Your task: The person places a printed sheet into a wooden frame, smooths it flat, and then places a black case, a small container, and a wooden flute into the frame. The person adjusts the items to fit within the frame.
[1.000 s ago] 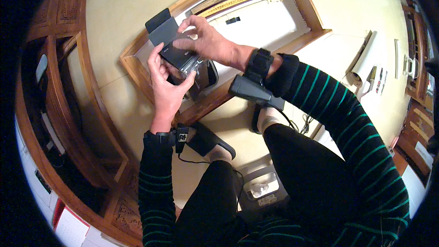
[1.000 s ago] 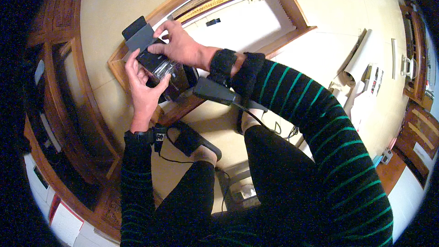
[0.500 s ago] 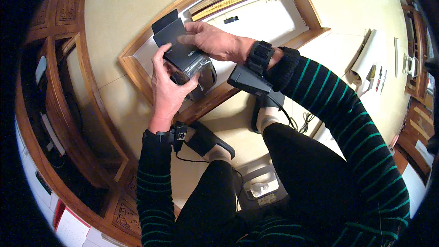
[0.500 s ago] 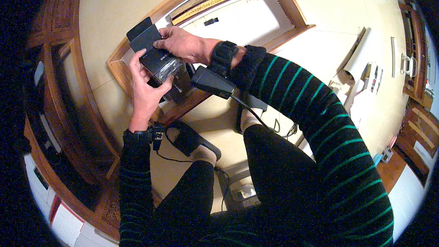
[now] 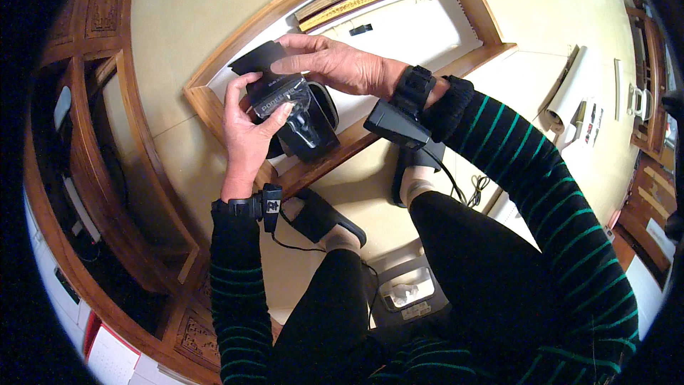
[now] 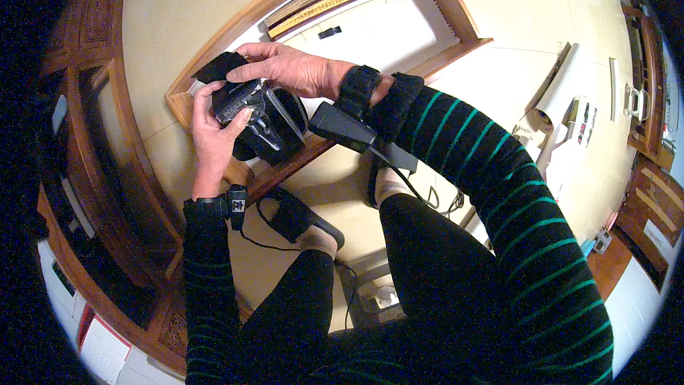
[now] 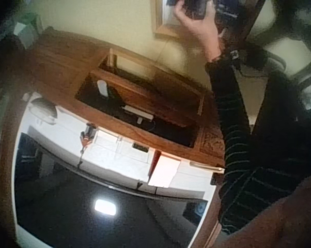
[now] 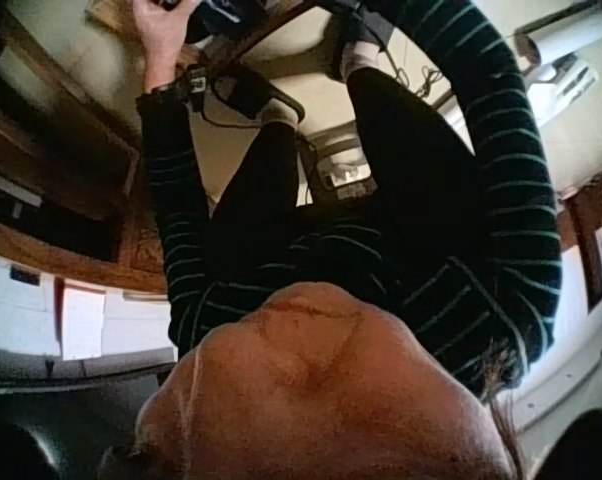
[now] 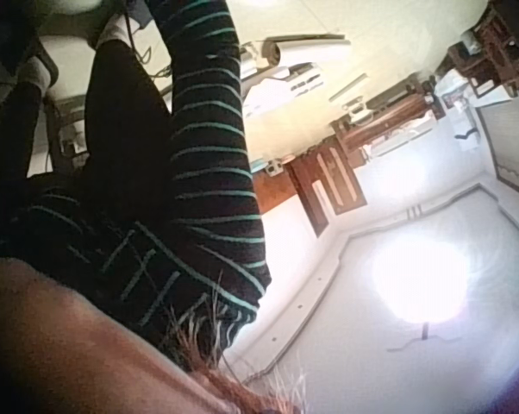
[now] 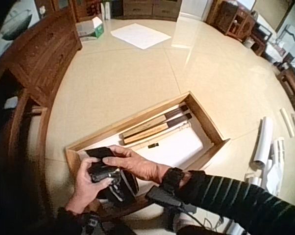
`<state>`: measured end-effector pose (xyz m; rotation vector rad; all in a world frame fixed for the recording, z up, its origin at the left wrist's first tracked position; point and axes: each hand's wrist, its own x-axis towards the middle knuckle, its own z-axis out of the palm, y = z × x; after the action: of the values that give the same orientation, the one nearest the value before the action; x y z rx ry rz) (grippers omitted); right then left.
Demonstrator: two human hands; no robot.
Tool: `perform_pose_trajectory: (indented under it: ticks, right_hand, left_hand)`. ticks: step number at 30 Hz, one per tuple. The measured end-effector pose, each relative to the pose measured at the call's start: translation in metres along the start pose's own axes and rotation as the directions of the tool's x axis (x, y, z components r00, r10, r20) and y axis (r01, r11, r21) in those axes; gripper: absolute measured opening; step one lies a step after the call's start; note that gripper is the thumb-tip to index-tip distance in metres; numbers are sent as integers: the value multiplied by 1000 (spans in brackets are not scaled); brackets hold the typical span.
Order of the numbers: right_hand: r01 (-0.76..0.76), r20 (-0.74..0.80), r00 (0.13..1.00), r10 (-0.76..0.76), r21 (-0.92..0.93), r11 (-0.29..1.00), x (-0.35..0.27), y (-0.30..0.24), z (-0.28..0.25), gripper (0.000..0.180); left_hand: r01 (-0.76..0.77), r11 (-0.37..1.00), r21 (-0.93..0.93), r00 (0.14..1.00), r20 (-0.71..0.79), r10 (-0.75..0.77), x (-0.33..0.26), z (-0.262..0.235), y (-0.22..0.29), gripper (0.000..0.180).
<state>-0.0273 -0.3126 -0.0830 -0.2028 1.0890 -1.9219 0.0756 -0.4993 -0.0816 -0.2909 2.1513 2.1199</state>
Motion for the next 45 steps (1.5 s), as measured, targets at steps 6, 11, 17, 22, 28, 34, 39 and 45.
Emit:
perform_pose_trajectory:
  ticks: [6, 11, 17, 22, 28, 34, 39, 45]
  right_hand:
    - [-14, -43, 999, 18, 94, 995, 3, 4, 14, 27]
    - [108, 198, 980, -33, -384, 917, 2, -8, -1, 30]
    - [198, 264, 963, -53, -562, 803, -1, -3, -17, 40]
    - [-32, -220, 975, -44, -329, 944, -3, 5, -24, 38]
    - [31, -485, 873, -49, -46, 998, 33, 28, -6, 44]
    - [-111, -565, 825, -14, -187, 976, 53, 52, 8, 47]
    - [-351, -450, 887, -106, -805, 479, 58, 64, 7, 49]
    - [-91, -216, 902, -374, -942, 324, 62, 60, 4, 42]
  left_hand:
    - [-52, 998, 36, 998, -37, 54, 7, -5, -5, 56]
    - [-58, 998, -9, 997, -60, 57, 13, -8, 1, 62]
    - [77, 997, -28, 991, 113, -74, 20, -18, 5, 66]
    - [97, 903, 418, 994, 10, -112, 12, -30, 15, 83]
    - [-171, 456, 874, 976, 85, 202, 4, -48, 12, 86]
    - [-29, 358, 933, 984, -36, 172, 18, -63, -16, 77]
    - [-74, 98, 993, 977, 52, 205, 22, -73, -23, 68]
    - [-16, 246, 969, 992, -16, 128, 32, -65, -22, 49]
